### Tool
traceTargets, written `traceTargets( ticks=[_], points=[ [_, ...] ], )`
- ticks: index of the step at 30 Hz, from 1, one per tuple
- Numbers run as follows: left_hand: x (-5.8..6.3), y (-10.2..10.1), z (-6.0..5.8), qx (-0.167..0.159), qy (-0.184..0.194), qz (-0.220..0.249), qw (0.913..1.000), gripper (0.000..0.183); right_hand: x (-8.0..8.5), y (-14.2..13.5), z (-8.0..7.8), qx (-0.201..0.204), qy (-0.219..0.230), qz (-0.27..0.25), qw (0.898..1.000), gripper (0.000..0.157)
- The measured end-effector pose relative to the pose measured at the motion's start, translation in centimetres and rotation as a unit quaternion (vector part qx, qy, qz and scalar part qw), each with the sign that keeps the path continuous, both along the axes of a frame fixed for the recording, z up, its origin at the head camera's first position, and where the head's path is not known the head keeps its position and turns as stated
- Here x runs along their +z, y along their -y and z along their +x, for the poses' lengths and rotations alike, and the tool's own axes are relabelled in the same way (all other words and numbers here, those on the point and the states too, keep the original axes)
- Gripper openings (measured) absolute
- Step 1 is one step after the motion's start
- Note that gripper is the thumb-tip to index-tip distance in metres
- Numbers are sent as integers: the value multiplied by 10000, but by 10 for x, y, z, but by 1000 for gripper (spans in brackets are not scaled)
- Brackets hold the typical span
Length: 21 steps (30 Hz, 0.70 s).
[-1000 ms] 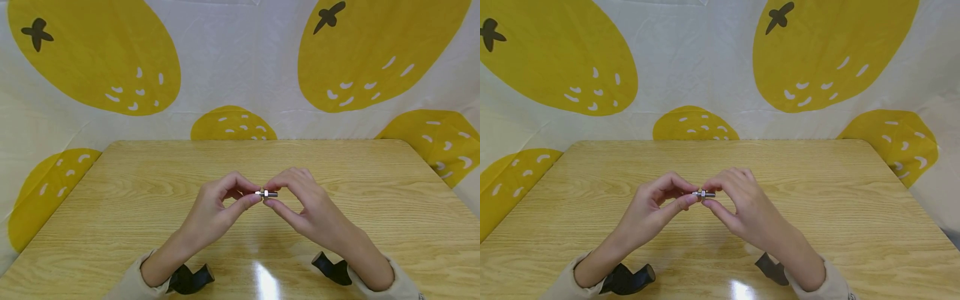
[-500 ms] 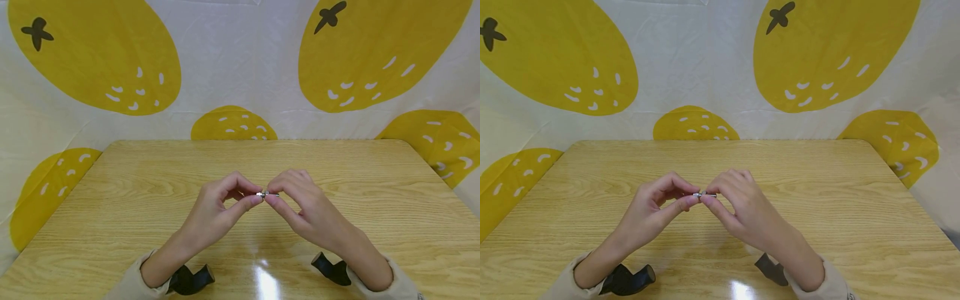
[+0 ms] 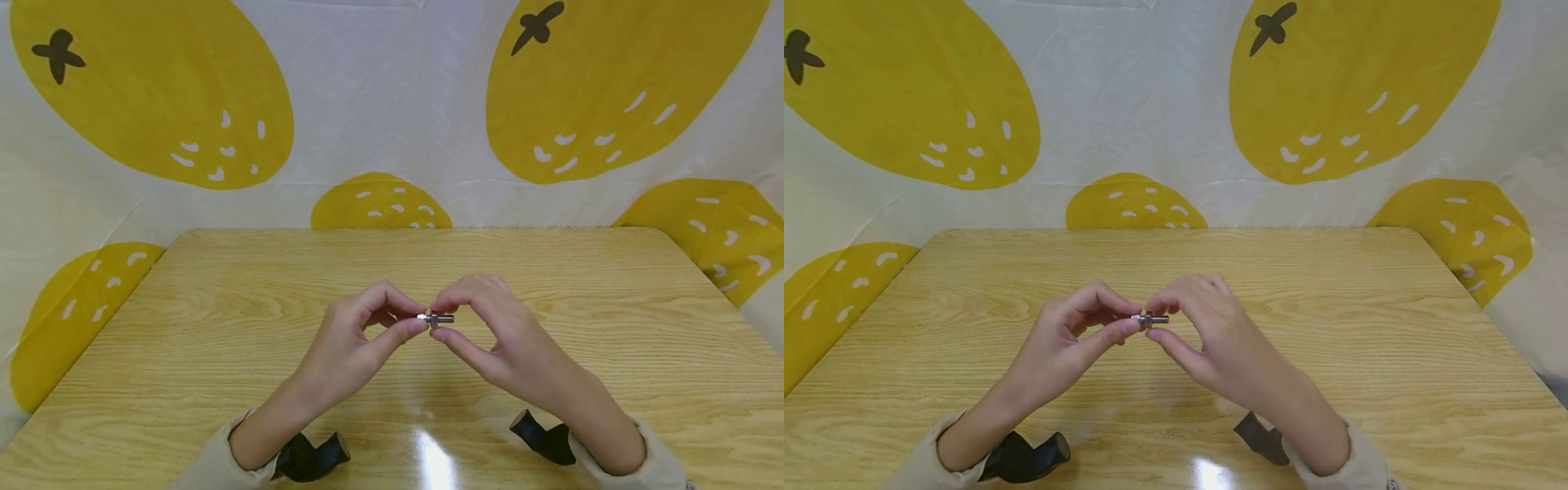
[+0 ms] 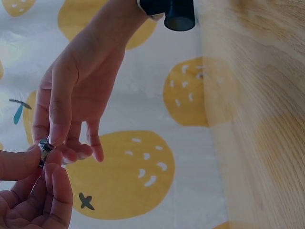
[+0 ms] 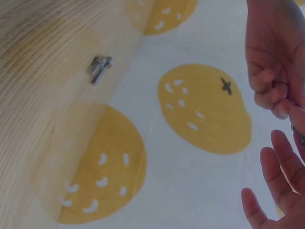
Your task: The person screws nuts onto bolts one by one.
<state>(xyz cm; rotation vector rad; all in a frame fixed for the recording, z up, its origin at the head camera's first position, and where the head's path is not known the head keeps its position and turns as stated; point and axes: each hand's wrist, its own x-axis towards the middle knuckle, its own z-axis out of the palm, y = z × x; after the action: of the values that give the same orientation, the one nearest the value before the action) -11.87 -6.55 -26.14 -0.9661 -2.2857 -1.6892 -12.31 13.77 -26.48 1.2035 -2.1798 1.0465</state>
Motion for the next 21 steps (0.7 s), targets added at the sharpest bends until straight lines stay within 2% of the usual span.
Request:
traceTargets(
  ticks=[10,21],
  points=[
    [1,0,1,7,25,4,10000,9,0,1,0,1,63,56,10000,15],
    [2,-1,1,-16,26,17,10000,9,-2,-1,0,-188,436,488,9977,5]
  ],
)
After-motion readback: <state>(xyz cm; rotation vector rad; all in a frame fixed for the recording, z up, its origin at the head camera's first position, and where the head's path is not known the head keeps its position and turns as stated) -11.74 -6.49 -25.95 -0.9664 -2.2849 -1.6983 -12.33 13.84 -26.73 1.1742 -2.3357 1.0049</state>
